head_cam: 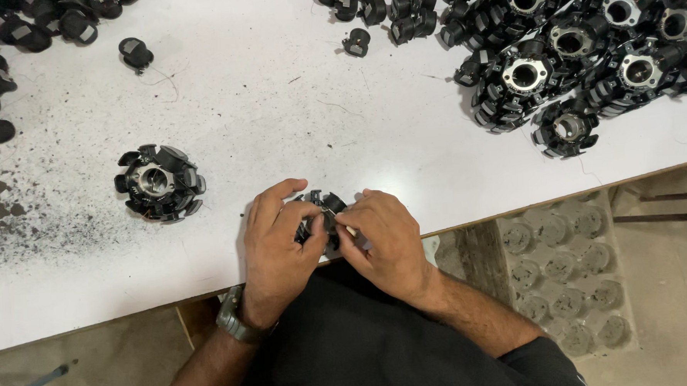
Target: The person uses a small metal tool to scrape and clean the surfaces of small black mechanical components on a white table. They repeatedly pick up individual parts, scrape them, and place them back down, occasionally moving larger circular assemblies aside to access more parts.
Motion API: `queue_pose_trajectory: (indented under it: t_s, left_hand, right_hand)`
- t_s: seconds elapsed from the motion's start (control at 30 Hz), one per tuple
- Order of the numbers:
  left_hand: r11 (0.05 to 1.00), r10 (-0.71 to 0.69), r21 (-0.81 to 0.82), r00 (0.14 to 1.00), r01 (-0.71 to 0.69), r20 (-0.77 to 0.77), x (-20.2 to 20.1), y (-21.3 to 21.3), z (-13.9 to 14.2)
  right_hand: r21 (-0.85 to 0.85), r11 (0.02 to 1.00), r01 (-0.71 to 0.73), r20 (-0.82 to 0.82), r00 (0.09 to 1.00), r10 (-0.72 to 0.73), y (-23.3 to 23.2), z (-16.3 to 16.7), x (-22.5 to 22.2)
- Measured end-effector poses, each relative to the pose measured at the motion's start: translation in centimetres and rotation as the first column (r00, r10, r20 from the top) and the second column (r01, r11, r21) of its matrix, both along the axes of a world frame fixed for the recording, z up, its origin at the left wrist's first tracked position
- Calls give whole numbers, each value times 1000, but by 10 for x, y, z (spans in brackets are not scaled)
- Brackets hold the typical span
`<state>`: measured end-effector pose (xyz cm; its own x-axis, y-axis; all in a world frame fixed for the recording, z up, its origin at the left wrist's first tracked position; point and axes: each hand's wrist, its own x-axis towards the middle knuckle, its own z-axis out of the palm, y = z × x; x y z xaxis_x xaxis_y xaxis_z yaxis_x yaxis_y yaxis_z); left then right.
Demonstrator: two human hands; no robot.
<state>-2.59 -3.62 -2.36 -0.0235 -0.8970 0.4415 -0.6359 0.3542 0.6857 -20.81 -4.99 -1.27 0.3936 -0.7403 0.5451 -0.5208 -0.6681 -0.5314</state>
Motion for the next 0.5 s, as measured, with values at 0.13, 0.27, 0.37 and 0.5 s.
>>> queue_pose_trajectory:
  t_s: [0.13,0.27,0.37,0.5]
  left_hand:
    - [999,-40,26,998,39,55,5,-2,7]
    - [993,-106,68,990,100,92,6,-3,11]
    - [995,-74,67,995,69,72,2,-3,11]
    - [995,-42,93,998,37,53,-2,-4,6]
  right_hand:
    - [31,999,-13,-28,999,14,-1,2,0]
    - [68,997,-45,-39,998,48,-3,3,-1]
    - [112,994,-4,-33,999,8,-1,2,-1]
    - [118,993,14,40,999,-19,3,0,-4]
